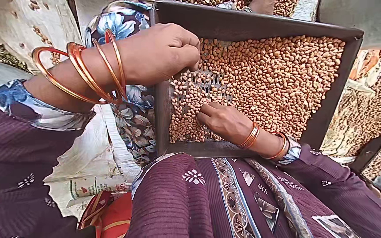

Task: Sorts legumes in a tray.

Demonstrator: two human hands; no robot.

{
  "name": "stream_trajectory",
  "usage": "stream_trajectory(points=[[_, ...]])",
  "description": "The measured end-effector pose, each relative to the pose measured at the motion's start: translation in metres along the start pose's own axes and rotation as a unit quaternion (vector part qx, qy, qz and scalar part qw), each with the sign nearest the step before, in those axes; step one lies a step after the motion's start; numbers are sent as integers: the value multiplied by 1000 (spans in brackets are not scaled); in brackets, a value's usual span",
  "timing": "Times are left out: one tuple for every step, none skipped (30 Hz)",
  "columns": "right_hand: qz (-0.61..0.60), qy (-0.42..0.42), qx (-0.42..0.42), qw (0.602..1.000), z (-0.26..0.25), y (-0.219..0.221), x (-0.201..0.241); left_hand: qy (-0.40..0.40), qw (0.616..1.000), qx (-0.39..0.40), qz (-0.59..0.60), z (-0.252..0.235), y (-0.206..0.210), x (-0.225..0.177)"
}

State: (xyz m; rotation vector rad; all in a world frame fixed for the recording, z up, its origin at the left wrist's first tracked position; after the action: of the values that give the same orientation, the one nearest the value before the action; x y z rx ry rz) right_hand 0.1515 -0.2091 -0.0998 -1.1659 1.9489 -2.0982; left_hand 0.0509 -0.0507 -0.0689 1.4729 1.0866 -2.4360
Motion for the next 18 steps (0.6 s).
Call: stream_trajectory(points=[[4, 4, -1, 1000, 0, 2, 0, 42, 996, -28, -71, 0, -3, -2], [7, 7, -3, 1000, -1, 3, -1, 88, 984, -43, -148, 2, -3, -3], [5, 13, -4, 1000, -1, 5, -2, 112, 968, -48, -217, 3, -3, -2], [-6, 20, 0, 1000, -1, 7, -3, 105, 954, -47, -277, 3, -1, 1], [-24, 28, 6, 999, -1, 8, -6, 87, 939, -50, -329, 3, 0, 4], [-54, 34, 12, 998, -2, 7, -8, 71, 927, -51, -366, 2, 1, 6], [-91, 44, 20, 995, -4, 6, -12, 64, 915, -50, -395, 2, 3, 7], [-128, 61, 31, 989, -7, 4, -16, 66, 902, -50, -424, 2, 6, 6], [-157, 82, 38, 983, -11, -1, -21, 79, 887, -55, -451, 2, 10, 5], [-178, 100, 39, 978, -16, -5, -29, 91, 874, -58, -474, 2, 14, 5], [-180, 120, 41, 975, -20, -10, -38, 97, 864, -58, -491, 2, 18, 4], [-172, 133, 32, 976, -25, -17, -47, 102, 858, -60, -500, 2, 20, 4], [-157, 145, 17, 977, -30, -23, -55, 106, 857, -60, -501, 2, 22, 4], [-136, 156, 8, 978, -35, -29, -63, 107, 857, -55, -502, 1, 23, 4], [-117, 163, 1, 980, -40, -35, -70, 108, 857, -45, -502, 1, 24, 4], [-102, 167, -8, 981, -47, -38, -75, 108, 859, -34, -500, 0, 25, 4], [-88, 169, -18, 982, -53, -40, -79, 105, 859, -24, -501, -1, 26, 5], [-80, 169, -29, 982, -61, -39, -81, 103, 860, -18, -499, -2, 26, 5]])
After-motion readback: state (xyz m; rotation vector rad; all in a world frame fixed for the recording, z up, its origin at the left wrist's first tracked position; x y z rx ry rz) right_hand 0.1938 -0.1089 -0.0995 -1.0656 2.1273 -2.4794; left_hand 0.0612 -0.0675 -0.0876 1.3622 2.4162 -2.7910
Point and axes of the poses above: each hand's wrist, its own z-axis away from the middle knuckle, its own y-axis out of the palm, x = y × z, the point moved 6 cm from there along -z, towards the middle knuckle, and after that the axes turned 14 degrees about -x, right-handed, at the moved point
